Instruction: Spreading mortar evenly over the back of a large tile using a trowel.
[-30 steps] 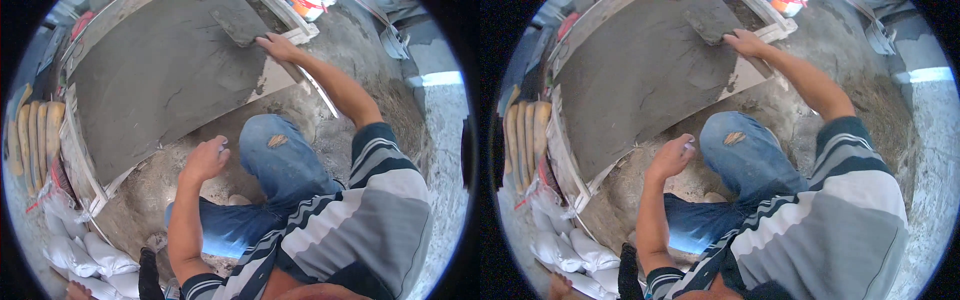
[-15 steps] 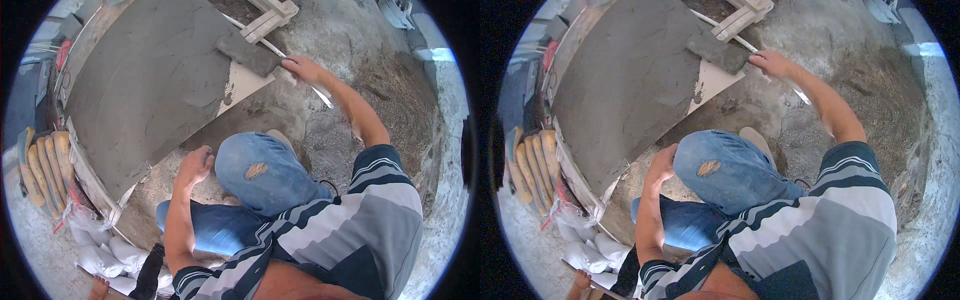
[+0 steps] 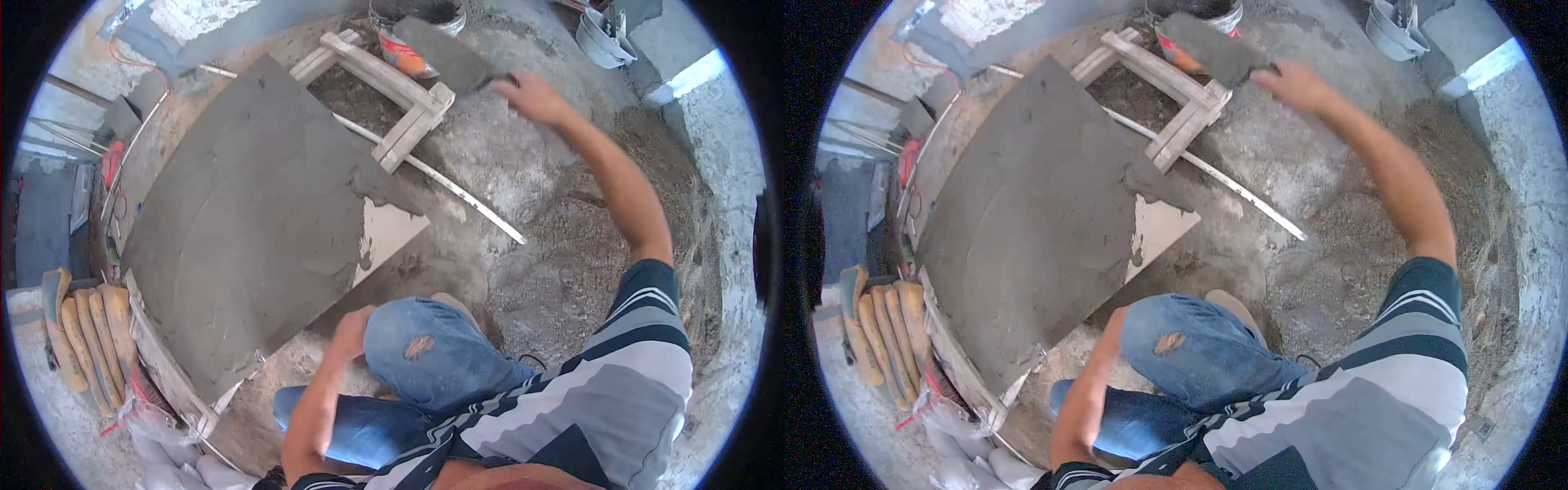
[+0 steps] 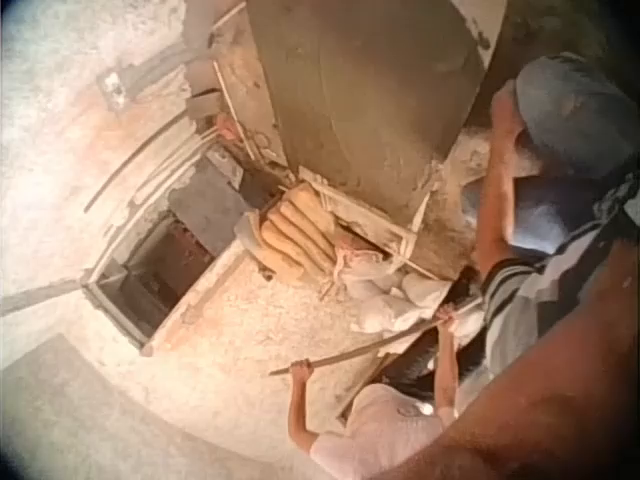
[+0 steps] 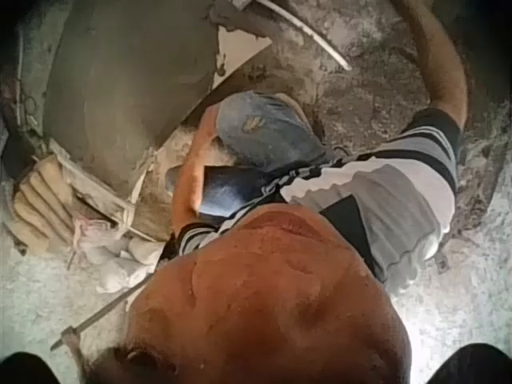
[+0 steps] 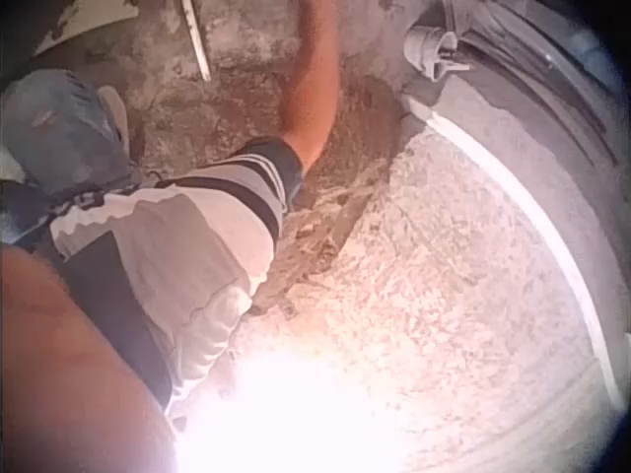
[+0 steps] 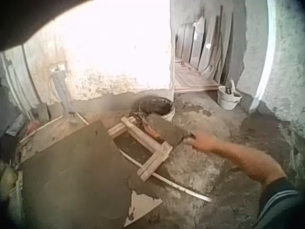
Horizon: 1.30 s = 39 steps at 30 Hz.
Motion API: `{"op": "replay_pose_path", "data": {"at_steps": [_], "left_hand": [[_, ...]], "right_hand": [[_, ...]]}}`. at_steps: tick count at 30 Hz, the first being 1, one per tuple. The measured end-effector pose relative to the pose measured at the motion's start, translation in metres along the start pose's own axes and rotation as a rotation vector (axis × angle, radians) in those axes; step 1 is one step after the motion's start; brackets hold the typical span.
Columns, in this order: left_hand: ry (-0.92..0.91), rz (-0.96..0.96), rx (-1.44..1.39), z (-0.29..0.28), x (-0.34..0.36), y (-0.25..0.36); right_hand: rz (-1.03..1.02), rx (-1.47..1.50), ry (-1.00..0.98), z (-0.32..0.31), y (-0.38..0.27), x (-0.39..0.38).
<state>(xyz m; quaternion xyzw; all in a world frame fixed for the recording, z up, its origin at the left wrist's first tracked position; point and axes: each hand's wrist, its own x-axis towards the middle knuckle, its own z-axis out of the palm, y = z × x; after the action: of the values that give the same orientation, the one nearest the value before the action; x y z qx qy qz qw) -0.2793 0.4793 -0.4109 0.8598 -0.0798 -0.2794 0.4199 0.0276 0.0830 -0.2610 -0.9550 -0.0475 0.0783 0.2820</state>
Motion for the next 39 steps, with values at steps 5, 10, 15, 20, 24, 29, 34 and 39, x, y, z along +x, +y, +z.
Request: {"op": "replay_pose_path", "data": {"at_steps": [5, 10, 15, 20, 24, 29, 34, 39], "left_hand": [[0.277, 0.104, 0.001, 0.031, 0.101, 0.064], [0.367, 0.071, 0.376, 0.050, 0.145, 0.065], [0.459, 0.030, 0.405, 0.048, 0.141, 0.043], [0.506, 0.116, 0.330, 0.048, 0.152, 0.060], [0.493, 0.099, 0.352, 0.032, 0.135, 0.047], [0.481, 0.158, 0.334, 0.042, 0.145, 0.058], [0.486, 0.138, 0.371, 0.043, 0.142, 0.046], [0.491, 0.173, 0.335, 0.044, 0.143, 0.049]], "right_hand": [[-0.298, -0.797, 0.282, -0.075, 0.024, 0.127], [-0.621, -0.591, 0.379, -0.095, 0.047, 0.228], [-0.119, -1.015, 0.190, -0.008, 0.001, 0.306], [0.010, -0.978, 0.354, 0.002, -0.008, 0.342], [-0.053, -1.128, 0.007, 0.016, -0.089, 0.323], [-0.078, -1.156, -0.155, -0.011, -0.079, 0.308], [-0.042, -1.044, -0.200, -0.001, -0.081, 0.288], [-0.114, -1.061, 0.025, -0.040, 0.000, 0.328]]}}
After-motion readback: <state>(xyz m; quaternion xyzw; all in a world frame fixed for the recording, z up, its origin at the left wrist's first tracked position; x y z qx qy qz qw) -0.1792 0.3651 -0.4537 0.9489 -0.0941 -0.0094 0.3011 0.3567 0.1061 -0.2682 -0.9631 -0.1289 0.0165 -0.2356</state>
